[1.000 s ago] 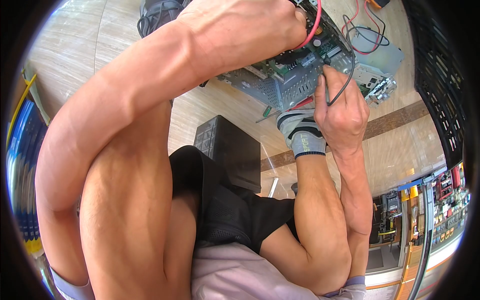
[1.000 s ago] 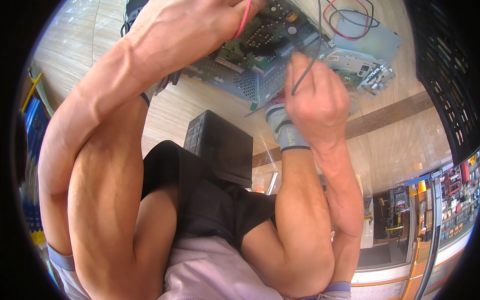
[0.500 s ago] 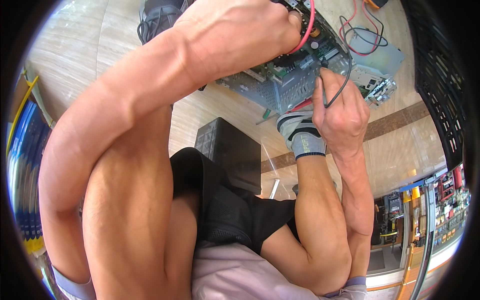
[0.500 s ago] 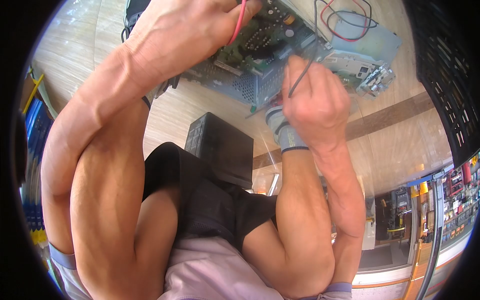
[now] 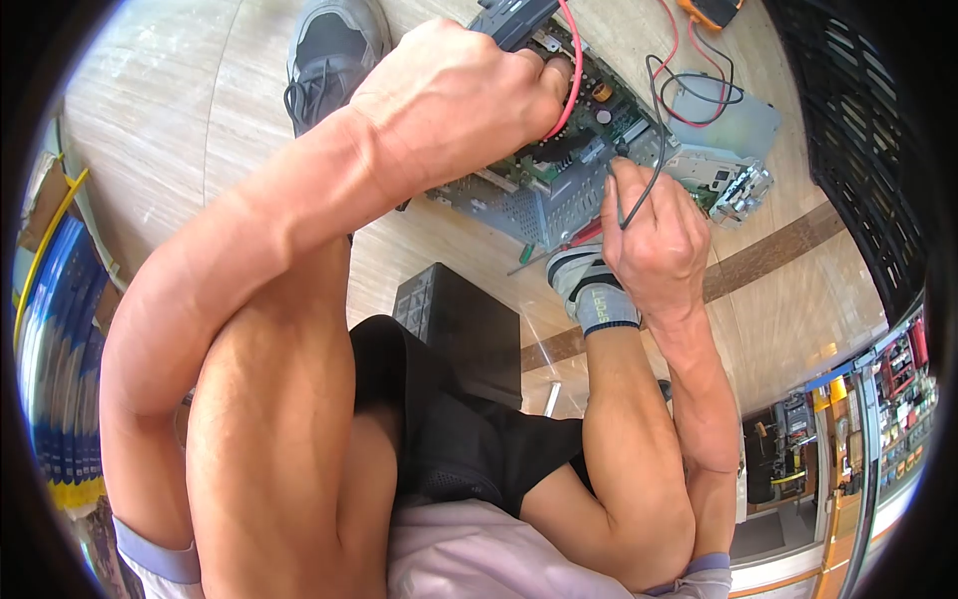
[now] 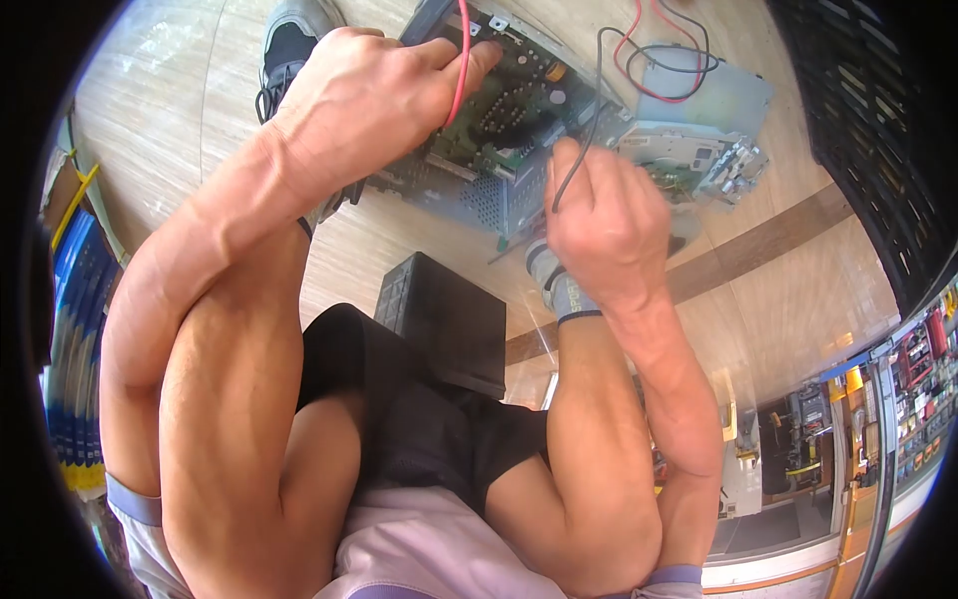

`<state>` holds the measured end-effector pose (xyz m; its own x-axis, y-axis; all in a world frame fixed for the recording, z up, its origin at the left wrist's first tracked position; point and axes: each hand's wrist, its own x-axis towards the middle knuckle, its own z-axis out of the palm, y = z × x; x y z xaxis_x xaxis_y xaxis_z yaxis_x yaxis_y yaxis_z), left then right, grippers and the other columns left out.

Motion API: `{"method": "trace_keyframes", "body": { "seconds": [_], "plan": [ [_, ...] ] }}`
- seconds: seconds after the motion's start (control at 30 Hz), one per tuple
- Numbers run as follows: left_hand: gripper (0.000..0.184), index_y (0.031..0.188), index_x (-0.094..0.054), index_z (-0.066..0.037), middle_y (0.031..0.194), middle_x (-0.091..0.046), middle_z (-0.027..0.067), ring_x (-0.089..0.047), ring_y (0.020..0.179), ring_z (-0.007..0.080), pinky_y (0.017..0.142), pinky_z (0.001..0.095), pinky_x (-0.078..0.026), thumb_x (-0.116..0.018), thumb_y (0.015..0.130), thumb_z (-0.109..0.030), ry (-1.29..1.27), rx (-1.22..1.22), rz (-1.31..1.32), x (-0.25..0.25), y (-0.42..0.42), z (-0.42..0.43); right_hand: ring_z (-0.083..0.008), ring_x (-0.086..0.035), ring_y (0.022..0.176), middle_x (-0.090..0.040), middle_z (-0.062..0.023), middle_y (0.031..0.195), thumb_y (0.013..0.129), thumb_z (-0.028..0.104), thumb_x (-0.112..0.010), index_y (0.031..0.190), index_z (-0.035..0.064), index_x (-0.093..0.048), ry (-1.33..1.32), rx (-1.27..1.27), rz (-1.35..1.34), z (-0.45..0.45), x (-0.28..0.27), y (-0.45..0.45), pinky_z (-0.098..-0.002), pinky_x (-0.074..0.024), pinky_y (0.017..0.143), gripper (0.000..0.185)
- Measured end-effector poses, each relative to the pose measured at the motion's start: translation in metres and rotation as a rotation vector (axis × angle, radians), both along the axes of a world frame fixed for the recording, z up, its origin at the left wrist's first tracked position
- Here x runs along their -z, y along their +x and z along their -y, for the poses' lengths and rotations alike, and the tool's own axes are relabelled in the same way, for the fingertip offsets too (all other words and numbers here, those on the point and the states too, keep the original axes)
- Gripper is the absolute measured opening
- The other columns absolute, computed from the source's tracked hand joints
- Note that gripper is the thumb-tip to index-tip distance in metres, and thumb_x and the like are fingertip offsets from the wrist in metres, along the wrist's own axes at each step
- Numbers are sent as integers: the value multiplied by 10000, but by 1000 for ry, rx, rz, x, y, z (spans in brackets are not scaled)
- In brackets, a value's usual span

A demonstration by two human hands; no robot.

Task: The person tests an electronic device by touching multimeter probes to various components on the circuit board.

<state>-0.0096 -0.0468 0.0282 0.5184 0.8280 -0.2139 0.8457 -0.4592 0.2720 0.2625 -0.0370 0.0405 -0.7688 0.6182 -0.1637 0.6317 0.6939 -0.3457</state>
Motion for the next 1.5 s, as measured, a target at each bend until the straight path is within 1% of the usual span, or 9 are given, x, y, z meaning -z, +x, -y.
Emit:
{"method": "trace_keyframes", "body": {
  "seconds": [0.27,0.47,0.53,0.57,0.67,0.97,1.17,1.27,1.5],
  "plan": [
    [393,1307,-713,-73,785,-676,33,-734,612,228,527,351,-573,-686,918,-122,31,-30,22,0,2,1,-316,-717,825,-705,-140,961,916,25,-802,1145,-8,-730,-7,9,6,0,1,-1,-407,-599,729,242],
    [380,1322,-712,-93,806,-697,37,-732,610,232,521,354,-567,-694,947,-151,15,-17,-22,3,2,1,-319,-720,827,-721,-146,977,925,33,-798,1142,-19,-734,12,-22,17,-2,1,-3,-400,-602,734,232],
    [208,1101,-690,-33,741,-675,63,-715,580,249,480,386,-561,-644,948,-165,10,1,68,1,0,-3,-319,-720,825,-720,-146,975,927,33,-796,1141,-18,-734,8,-23,18,-2,1,-4,-401,-601,735,228],
    [185,991,-679,-3,709,-664,76,-707,565,257,460,403,-558,-619,949,-172,8,11,113,0,-1,-5,-319,-719,824,-719,-146,973,928,33,-795,1141,-17,-735,6,-23,19,-2,1,-4,-401,-600,735,226],
    [190,994,-678,0,712,-660,72,-704,564,256,464,400,-558,-619,950,-175,33,26,104,-1,-1,-5,-320,-718,823,-716,-146,970,929,33,-793,1141,-17,-735,8,-13,15,-2,0,-4,-403,-598,733,226],
    [191,998,-663,10,725,-677,93,-713,572,273,470,410,-563,-620,946,-169,-42,21,98,0,-1,-6,-321,-709,810,-706,-146,958,931,25,-788,1145,-17,-734,14,-4,6,-1,-2,-5,-400,-593,730,225],
    [195,1004,-665,15,723,-679,96,-718,583,271,473,409,-564,-627,937,-164,-8,25,96,-4,-2,-7,-320,-707,807,-703,-142,951,928,24,-792,1150,-11,-736,8,-5,-12,-2,-1,-5,-399,-591,723,232],
    [198,1009,-668,16,726,-683,95,-717,585,268,475,409,-563,-625,939,-164,-12,33,47,-2,-1,-6,-320,-708,810,-703,-141,950,927,25,-795,1151,-10,-737,7,-5,9,-2,-1,-5,-400,-591,723,233],
    [201,1017,-678,18,721,-687,84,-716,592,263,479,408,-562,-614,952,-161,-30,8,102,-2,-1,-7,-320,-717,824,-710,-145,963,936,30,-795,1148,-9,-740,16,-3,14,-2,1,-5,-402,-593,728,222]
  ]
}}
